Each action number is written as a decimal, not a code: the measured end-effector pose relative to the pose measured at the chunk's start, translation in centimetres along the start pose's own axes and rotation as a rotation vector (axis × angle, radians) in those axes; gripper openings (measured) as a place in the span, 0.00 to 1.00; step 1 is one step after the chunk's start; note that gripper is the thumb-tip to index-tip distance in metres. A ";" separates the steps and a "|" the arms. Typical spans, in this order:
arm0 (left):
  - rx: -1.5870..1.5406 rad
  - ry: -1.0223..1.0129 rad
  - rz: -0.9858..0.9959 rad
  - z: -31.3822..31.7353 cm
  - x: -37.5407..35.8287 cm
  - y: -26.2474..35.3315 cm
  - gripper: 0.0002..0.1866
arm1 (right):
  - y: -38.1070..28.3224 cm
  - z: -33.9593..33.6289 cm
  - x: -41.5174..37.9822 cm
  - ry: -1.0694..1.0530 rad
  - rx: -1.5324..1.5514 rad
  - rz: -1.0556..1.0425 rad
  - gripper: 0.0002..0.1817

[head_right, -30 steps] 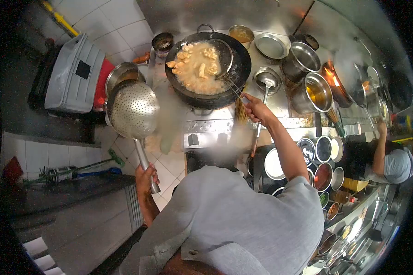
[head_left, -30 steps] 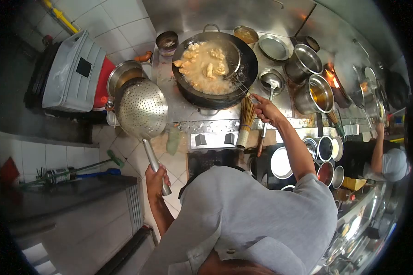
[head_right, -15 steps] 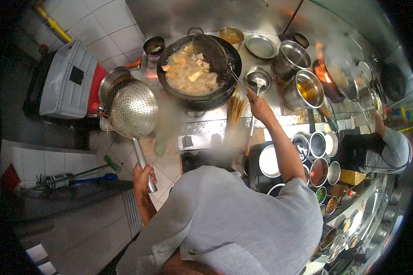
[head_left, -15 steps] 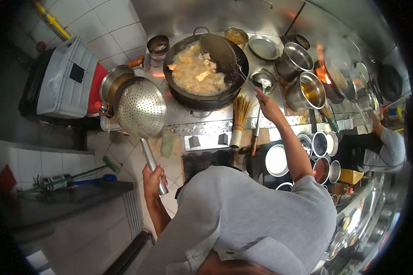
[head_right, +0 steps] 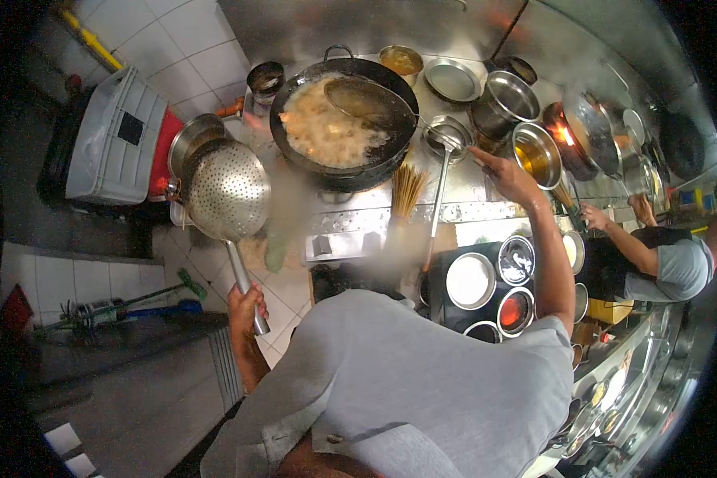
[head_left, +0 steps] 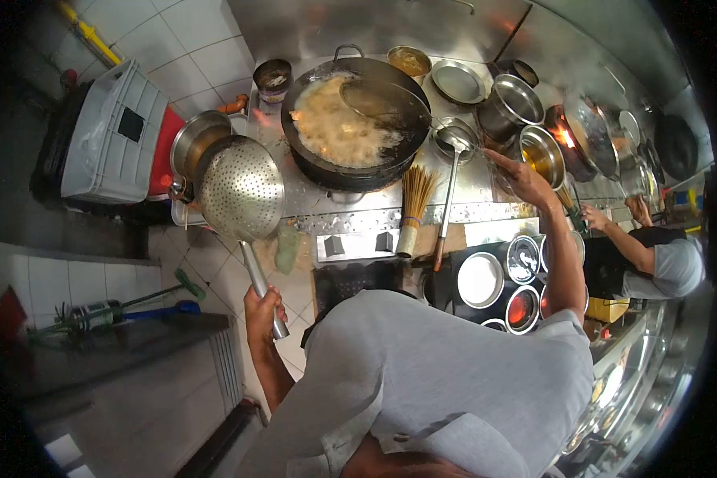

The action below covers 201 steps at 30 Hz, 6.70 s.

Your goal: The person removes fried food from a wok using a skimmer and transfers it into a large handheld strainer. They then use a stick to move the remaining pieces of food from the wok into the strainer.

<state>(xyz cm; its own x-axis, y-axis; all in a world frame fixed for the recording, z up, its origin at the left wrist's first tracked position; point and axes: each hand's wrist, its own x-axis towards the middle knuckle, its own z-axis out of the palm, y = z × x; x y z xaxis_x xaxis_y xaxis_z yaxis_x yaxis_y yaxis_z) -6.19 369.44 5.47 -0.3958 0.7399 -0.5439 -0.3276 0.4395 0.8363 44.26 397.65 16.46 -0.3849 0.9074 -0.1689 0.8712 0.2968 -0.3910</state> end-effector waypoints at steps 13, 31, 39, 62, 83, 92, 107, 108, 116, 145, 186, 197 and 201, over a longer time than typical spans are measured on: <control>-0.020 -0.013 -0.045 0.4 -0.4 -0.5 0.06 | 2.8 2.9 4.5 -0.199 0.224 0.022 0.28; -0.042 -0.054 -0.026 0.9 0.7 -0.5 0.08 | -0.2 11.2 5.4 -0.469 1.281 0.333 0.30; -0.044 -0.032 -0.039 1.0 0.6 0.1 0.08 | -0.6 7.2 3.1 -0.389 0.977 0.276 0.29; -0.073 -0.086 -0.080 1.2 2.7 -0.2 0.08 | -8.2 13.8 4.1 -0.298 1.164 0.335 0.30; -0.108 -0.061 -0.070 0.3 2.6 -0.3 0.09 | -3.7 8.1 6.1 -0.359 1.068 0.331 0.29; -0.094 -0.053 -0.101 0.9 3.1 0.6 0.07 | -3.5 10.2 4.8 -0.434 1.186 0.314 0.30; -0.105 -0.055 -0.080 0.8 3.1 0.3 0.07 | -6.5 13.8 1.9 -0.267 1.335 0.387 0.31; -0.109 -0.052 -0.082 0.7 3.2 0.1 0.07 | -6.6 14.0 1.5 -0.247 1.358 0.397 0.31; -0.142 -0.074 -0.097 0.5 3.6 0.2 0.07 | -6.1 14.4 2.5 -0.215 1.382 0.376 0.30; -0.207 -0.139 -0.043 2.9 9.1 1.9 0.06 | -14.2 16.5 7.3 -0.366 1.587 0.363 0.30; -0.261 -0.149 -0.062 2.3 10.6 0.8 0.05 | -23.3 20.7 6.9 0.145 0.448 0.112 0.32; -0.246 -0.127 -0.084 3.1 10.6 0.6 0.06 | -21.8 23.8 7.3 0.114 0.707 0.008 0.34; -0.194 -0.126 -0.077 3.3 10.7 -0.5 0.06 | -23.2 20.5 6.1 -0.077 1.169 0.221 0.34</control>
<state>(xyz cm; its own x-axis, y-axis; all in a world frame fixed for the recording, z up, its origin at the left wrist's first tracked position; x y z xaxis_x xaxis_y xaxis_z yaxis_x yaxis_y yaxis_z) -7.50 378.84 -0.53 -0.2572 0.7709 -0.5826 -0.5161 0.4002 0.7573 15.46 390.20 5.95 -0.3133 0.8726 -0.3748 0.1303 -0.3514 -0.9271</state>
